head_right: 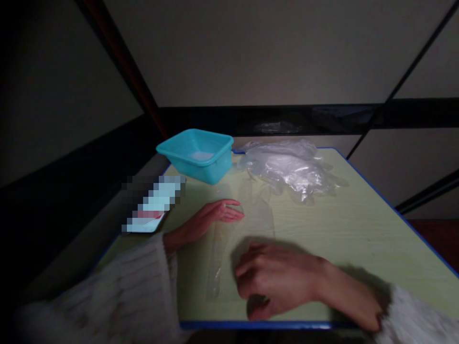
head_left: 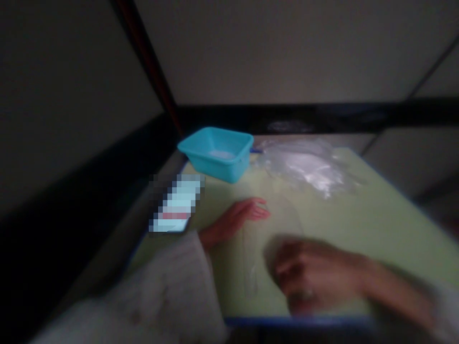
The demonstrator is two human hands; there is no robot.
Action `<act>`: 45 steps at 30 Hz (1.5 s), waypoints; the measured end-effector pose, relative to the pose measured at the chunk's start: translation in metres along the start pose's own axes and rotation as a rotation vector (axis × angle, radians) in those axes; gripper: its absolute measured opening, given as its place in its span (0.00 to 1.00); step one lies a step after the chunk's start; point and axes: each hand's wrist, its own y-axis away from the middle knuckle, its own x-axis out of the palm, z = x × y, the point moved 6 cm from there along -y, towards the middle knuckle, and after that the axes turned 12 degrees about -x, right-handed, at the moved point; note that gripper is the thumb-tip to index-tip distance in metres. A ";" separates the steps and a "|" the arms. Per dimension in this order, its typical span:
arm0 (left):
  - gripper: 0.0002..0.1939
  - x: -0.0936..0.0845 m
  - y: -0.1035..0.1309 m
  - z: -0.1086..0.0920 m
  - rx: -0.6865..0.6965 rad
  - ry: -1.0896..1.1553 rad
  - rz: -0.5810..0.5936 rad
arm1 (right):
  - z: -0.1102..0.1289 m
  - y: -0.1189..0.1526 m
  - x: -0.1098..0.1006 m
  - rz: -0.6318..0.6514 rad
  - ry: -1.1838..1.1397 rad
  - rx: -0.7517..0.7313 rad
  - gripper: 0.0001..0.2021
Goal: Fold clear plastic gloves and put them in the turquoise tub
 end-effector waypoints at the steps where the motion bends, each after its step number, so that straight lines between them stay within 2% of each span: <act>1: 0.21 0.000 0.000 -0.001 0.002 0.004 0.001 | 0.002 0.000 0.003 0.025 0.056 0.003 0.08; 9: 0.21 0.000 0.000 -0.004 -0.025 -0.011 -0.019 | 0.008 -0.001 0.002 0.084 0.225 0.009 0.08; 14: 0.20 0.001 0.001 -0.006 -0.040 -0.033 -0.017 | 0.009 -0.002 0.004 0.094 0.198 0.009 0.09; 22: 0.22 -0.001 -0.002 0.001 -0.032 -0.026 0.023 | 0.001 0.002 -0.004 0.032 0.119 0.058 0.07; 29: 0.24 0.001 -0.003 -0.002 -0.032 0.058 0.013 | 0.008 0.000 0.001 0.102 0.149 0.081 0.07; 34: 0.25 0.000 -0.003 -0.002 -0.036 0.035 0.006 | 0.010 -0.001 0.003 0.120 0.192 0.082 0.08; 39: 0.24 -0.001 -0.002 -0.003 -0.022 0.015 0.018 | 0.007 0.000 0.001 0.088 0.156 0.051 0.06; 45: 0.23 -0.001 -0.002 -0.004 -0.016 0.013 0.023 | -0.003 0.005 -0.007 0.009 -0.030 0.123 0.06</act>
